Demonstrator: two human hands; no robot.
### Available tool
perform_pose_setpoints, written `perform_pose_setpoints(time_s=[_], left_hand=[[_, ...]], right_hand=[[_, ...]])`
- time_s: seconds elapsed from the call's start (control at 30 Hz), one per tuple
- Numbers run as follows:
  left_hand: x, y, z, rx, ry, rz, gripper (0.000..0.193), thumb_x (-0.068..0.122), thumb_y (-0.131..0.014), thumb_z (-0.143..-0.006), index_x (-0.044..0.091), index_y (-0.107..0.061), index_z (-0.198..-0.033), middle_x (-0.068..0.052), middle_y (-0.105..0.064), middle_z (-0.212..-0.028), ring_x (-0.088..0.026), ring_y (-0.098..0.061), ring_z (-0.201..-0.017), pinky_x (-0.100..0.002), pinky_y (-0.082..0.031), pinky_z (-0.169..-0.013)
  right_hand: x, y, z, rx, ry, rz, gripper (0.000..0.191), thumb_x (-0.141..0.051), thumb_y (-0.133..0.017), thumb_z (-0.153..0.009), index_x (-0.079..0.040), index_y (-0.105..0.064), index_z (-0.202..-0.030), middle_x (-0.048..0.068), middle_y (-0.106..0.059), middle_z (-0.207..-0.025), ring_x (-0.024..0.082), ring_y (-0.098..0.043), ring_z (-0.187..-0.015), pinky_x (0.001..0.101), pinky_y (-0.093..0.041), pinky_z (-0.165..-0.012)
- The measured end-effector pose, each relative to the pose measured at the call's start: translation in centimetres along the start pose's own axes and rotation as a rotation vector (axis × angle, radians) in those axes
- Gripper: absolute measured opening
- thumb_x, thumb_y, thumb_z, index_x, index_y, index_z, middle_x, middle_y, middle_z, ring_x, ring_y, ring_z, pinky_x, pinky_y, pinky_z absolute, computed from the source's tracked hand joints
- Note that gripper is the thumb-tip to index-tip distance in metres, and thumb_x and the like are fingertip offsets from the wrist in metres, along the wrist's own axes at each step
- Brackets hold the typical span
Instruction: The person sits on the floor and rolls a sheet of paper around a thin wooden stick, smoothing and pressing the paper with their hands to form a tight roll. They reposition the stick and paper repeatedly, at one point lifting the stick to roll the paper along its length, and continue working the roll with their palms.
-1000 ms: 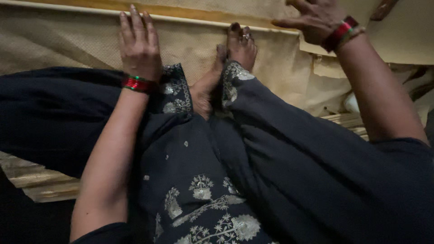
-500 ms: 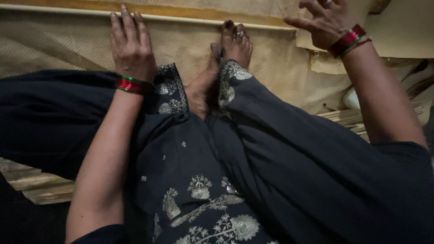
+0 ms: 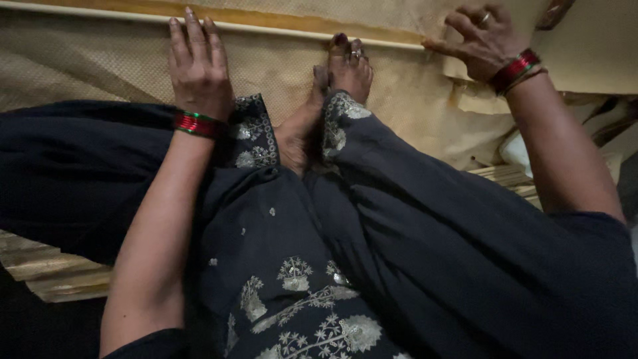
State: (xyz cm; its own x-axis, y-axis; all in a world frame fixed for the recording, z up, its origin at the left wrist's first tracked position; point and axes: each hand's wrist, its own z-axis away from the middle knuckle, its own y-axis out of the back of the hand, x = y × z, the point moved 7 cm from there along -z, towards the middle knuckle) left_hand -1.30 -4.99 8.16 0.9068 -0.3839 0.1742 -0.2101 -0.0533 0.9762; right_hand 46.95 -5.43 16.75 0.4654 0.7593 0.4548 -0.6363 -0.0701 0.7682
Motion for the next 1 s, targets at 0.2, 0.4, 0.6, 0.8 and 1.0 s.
perform_pose_setpoints(time_s=[0.2,0.4,0.6,0.8,1.0], left_hand=[[0.0,-0.3,-0.1,0.034,0.005,-0.023,0.041,0.005,-0.052,-0.109,-0.009,-0.055,-0.147,-0.030,-0.040,-0.161,-0.051,-0.041,-0.147,-0.055,-0.045,-0.115],[0.2,-0.7,-0.2,0.053,0.000,-0.016,0.040,0.006,-0.051,-0.110,-0.008,-0.057,-0.146,-0.030,-0.040,-0.162,-0.050,-0.042,-0.146,-0.055,-0.047,-0.113],[0.3,-1.5,-0.3,0.041,0.005,-0.018,0.040,0.009,-0.054,-0.109,-0.007,-0.057,-0.145,-0.030,-0.039,-0.162,-0.051,-0.040,-0.147,-0.057,-0.047,-0.111],[0.5,-1.5,-0.6,0.059,0.019,0.024,0.043,0.010,-0.053,-0.109,-0.007,-0.056,-0.148,-0.032,-0.040,-0.159,-0.052,-0.040,-0.145,-0.056,-0.047,-0.110],[0.9,-0.8,-1.1,0.055,0.015,-0.013,0.047,0.012,-0.052,-0.108,-0.008,-0.053,-0.151,-0.031,-0.040,-0.159,-0.050,-0.041,-0.145,-0.055,-0.046,-0.110]], right_hand=[[-1.0,2.0,-3.7,0.149,-0.027,-0.237,0.052,-0.010,-0.059,-0.097,-0.041,-0.063,-0.138,0.000,-0.056,-0.138,0.019,-0.049,-0.134,0.0389,-0.035,-0.115],[-3.2,5.4,-9.8,0.283,0.065,-0.143,0.063,-0.009,-0.060,-0.095,-0.049,-0.063,-0.143,-0.002,-0.056,-0.140,0.015,-0.048,-0.137,0.0382,-0.028,-0.116],[-1.8,6.5,-6.5,0.170,0.068,-0.132,0.049,-0.016,-0.064,-0.094,-0.043,-0.068,-0.136,-0.002,-0.057,-0.138,0.016,-0.049,-0.138,0.0391,-0.030,-0.117],[-3.2,11.5,-13.9,0.299,0.121,-0.293,0.054,-0.019,-0.070,-0.091,-0.037,-0.065,-0.141,0.002,-0.054,-0.141,0.019,-0.048,-0.143,0.0394,-0.033,-0.119],[-6.4,17.3,-24.3,0.338,0.245,-0.384,0.064,-0.031,-0.073,-0.087,-0.037,-0.057,-0.149,0.005,-0.052,-0.143,0.023,-0.051,-0.135,0.0409,-0.039,-0.106]])
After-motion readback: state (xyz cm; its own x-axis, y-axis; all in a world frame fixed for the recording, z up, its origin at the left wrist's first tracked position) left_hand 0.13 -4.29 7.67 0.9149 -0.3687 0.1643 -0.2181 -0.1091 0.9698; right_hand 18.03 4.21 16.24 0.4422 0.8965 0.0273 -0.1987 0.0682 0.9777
